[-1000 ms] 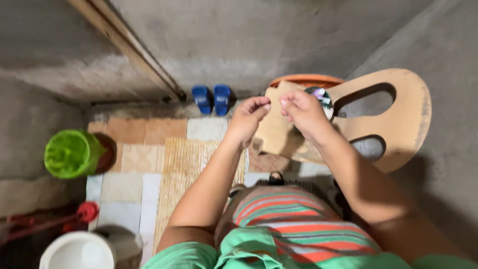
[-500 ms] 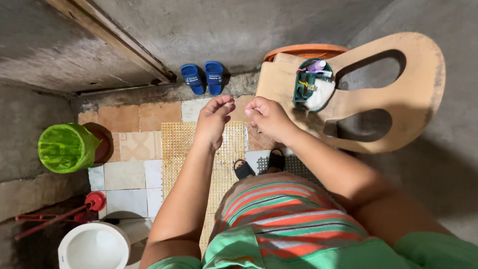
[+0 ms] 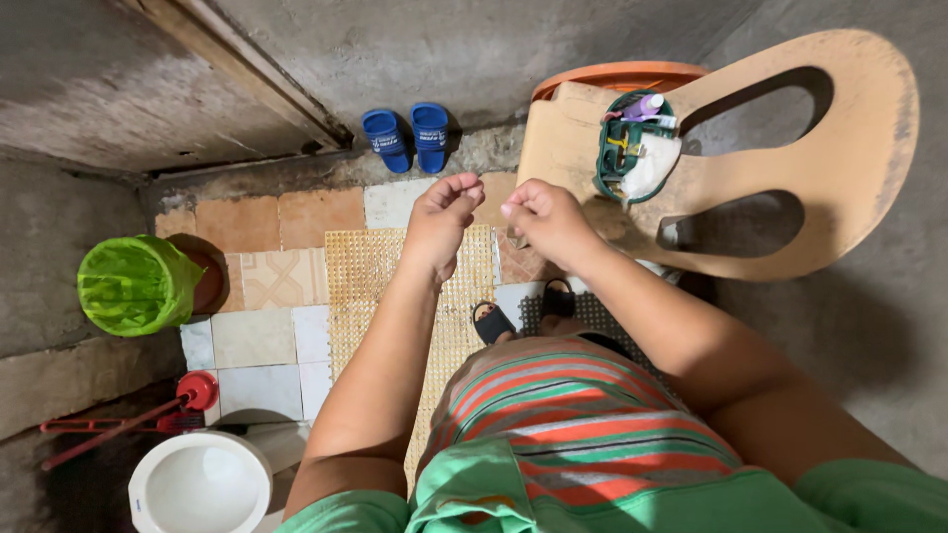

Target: The person organizes various bathroom supplies in a small room. They place green packets and other items into a pink basket, then move the basket to a wall-mounted blue shelf. The person also rearranges a tube of cream and other toiletries on the shelf.

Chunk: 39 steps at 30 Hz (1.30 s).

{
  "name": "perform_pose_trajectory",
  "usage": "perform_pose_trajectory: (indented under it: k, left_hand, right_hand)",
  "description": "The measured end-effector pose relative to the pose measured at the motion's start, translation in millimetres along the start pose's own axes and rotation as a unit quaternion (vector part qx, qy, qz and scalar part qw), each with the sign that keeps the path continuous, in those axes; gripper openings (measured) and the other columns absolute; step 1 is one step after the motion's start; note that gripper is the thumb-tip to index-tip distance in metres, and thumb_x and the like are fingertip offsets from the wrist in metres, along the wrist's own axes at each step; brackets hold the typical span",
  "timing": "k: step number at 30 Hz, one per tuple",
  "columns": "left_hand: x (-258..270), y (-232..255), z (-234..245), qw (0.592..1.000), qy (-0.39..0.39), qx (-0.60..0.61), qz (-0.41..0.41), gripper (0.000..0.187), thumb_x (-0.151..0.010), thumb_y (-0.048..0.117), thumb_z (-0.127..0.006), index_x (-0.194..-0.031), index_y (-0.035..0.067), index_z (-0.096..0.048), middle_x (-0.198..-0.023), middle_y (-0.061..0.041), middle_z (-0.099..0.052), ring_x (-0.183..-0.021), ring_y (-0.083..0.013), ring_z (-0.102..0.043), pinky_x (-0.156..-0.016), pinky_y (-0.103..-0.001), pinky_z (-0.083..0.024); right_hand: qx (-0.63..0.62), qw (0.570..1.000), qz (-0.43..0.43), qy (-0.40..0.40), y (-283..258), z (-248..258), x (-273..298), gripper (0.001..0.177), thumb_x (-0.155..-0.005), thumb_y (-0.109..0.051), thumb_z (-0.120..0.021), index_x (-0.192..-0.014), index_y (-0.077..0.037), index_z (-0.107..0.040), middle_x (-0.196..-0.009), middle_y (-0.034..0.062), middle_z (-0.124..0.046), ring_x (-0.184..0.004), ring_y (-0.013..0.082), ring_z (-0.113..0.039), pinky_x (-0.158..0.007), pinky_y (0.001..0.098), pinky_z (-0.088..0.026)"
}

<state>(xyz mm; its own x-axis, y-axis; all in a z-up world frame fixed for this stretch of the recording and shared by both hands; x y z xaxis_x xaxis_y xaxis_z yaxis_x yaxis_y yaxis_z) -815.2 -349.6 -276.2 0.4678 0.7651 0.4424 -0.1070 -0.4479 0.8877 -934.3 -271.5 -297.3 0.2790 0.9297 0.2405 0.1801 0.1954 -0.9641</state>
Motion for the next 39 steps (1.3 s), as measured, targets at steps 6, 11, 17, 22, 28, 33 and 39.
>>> perform_pose_trajectory:
  k: [6,11,17,22,28,33,39]
  left_hand:
    - [-0.5,-12.8,-4.3,0.999,0.012,-0.023,0.02,0.021,-0.078,0.011,-0.059,-0.099,0.006,-0.056,-0.086,0.001,-0.059,-0.075,-0.0059,-0.052,-0.061,-0.02,-0.037]
    - [-6.9,-41.1,-28.2,0.998,0.016,-0.036,0.056,0.023,-0.076,0.011,-0.058,-0.099,0.007,-0.056,-0.087,0.002,-0.061,-0.076,-0.0063,-0.054,-0.061,-0.02,-0.038]
    - [-19.4,-81.6,-66.6,0.995,0.026,-0.015,0.093,0.024,-0.078,0.008,-0.059,-0.101,0.004,-0.056,-0.086,-0.001,-0.058,-0.074,-0.01,-0.048,-0.058,-0.021,-0.036]
    - [-40.6,-113.5,-93.8,0.995,0.049,0.018,0.08,0.028,-0.076,0.007,-0.058,-0.103,0.001,-0.055,-0.091,-0.004,-0.06,-0.081,-0.0102,-0.053,-0.064,-0.019,-0.04]
    - [-47.2,-151.7,-101.1,0.99,0.093,0.073,0.08,0.027,-0.078,0.008,-0.059,-0.103,-0.001,-0.055,-0.093,-0.004,-0.059,-0.084,-0.0099,-0.053,-0.074,-0.019,-0.043]
    - [-43.5,-172.8,-86.9,0.986,0.12,0.079,0.085,0.027,-0.078,0.007,-0.059,-0.103,-0.001,-0.055,-0.092,-0.004,-0.058,-0.082,-0.0087,-0.052,-0.069,-0.019,-0.04]
    - [-35.5,-176.0,-65.2,0.977,0.171,0.077,0.101,0.027,-0.076,0.008,-0.058,-0.103,0.004,-0.055,-0.091,-0.001,-0.06,-0.077,-0.0066,-0.052,-0.06,-0.019,-0.037]
  right_hand:
    - [0.005,0.994,-0.062,0.088,59.6,27.8,-3.7,0.011,-0.076,-0.007,-0.061,-0.083,-0.003,-0.054,-0.072,0.0019,-0.059,-0.057,0.0074,-0.052,-0.049,0.0212,-0.043]
    - [0.007,0.993,-0.088,0.076,119.7,59.9,-6.8,0.01,-0.076,-0.006,-0.06,-0.084,-0.003,-0.054,-0.074,0.002,-0.058,-0.061,0.0071,-0.052,-0.051,0.0208,-0.044]
    - [0.111,0.992,-0.043,0.034,171.9,104.9,-21.7,0.013,-0.074,-0.007,-0.062,-0.085,0.0,-0.058,-0.077,0.0063,-0.061,-0.069,0.0146,-0.057,-0.062,0.0253,-0.046]
    - [0.405,0.914,-0.004,-0.006,193.1,149.9,-39.3,0.022,-0.071,-0.017,-0.065,-0.089,-0.004,-0.063,-0.088,0.0148,-0.06,-0.083,0.0289,-0.058,-0.075,0.0343,-0.046]
    - [0.532,0.845,-0.033,-0.044,200.3,172.3,-83.5,0.029,-0.072,-0.018,-0.059,-0.098,-0.006,-0.058,-0.109,0.0162,-0.05,-0.099,0.0344,-0.049,-0.086,0.0396,-0.039]
    - [0.585,0.799,-0.104,-0.098,213.4,173.5,-107.4,0.035,-0.071,-0.014,-0.053,-0.106,-0.008,-0.053,-0.126,0.0153,-0.035,-0.102,0.0389,-0.043,-0.087,0.0425,-0.037]
    - [0.563,0.804,-0.125,-0.147,289.6,194.4,-145.1,0.04,-0.071,-0.015,-0.053,-0.11,-0.004,-0.049,-0.128,0.016,-0.035,-0.11,0.0339,-0.04,-0.088,0.0409,-0.035]
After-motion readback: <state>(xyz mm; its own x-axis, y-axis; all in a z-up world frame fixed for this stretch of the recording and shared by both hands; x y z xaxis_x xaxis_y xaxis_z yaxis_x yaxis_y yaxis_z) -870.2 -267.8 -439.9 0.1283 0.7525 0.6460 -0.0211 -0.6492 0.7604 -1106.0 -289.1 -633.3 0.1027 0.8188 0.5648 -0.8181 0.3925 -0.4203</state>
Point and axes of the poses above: each hand's wrist, its own x-axis away from the middle knuckle, its own z-axis out of the back of the hand, y = z × x, the point moved 6 cm from there along -x, towards the middle knuckle
